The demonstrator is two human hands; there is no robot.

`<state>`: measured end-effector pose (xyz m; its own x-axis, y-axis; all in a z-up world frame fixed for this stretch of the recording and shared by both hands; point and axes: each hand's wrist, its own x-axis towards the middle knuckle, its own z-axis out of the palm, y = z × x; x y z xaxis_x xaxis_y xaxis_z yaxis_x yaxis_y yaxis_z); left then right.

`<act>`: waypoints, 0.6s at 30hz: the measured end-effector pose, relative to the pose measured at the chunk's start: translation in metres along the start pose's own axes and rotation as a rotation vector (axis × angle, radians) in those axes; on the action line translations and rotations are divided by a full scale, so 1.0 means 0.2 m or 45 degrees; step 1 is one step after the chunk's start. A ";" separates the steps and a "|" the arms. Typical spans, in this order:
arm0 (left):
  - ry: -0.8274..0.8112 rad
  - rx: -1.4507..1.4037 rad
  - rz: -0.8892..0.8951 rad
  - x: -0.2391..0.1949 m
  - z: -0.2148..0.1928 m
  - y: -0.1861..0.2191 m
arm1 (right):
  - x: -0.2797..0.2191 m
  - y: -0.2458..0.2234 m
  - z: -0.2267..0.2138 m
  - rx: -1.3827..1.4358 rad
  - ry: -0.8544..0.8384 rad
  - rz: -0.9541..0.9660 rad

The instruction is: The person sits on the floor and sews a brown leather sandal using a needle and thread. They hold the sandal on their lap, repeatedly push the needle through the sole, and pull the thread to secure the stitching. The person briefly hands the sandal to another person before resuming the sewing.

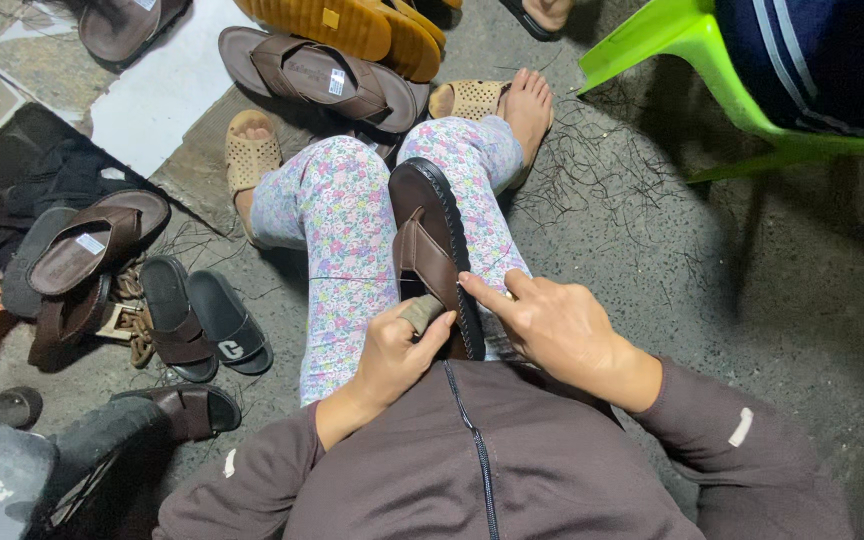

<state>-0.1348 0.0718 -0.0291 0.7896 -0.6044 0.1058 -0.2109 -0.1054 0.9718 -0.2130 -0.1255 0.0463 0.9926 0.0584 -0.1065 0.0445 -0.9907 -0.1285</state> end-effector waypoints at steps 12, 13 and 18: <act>-0.010 0.286 0.236 0.03 0.00 0.08 | 0.07 0.14 0.25 0.179 0.333 -0.468; -0.003 0.303 0.260 0.04 0.00 0.09 | 0.07 0.13 0.27 0.182 0.373 -0.478; -0.013 0.350 0.332 0.06 -0.02 0.13 | 0.09 0.08 0.24 0.074 0.448 -0.485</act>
<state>-0.1287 0.0645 -0.0009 0.6836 -0.6466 0.3384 -0.5518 -0.1545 0.8196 -0.2008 -0.1345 -0.0046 0.8854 0.3590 0.2953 0.4138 -0.8981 -0.1488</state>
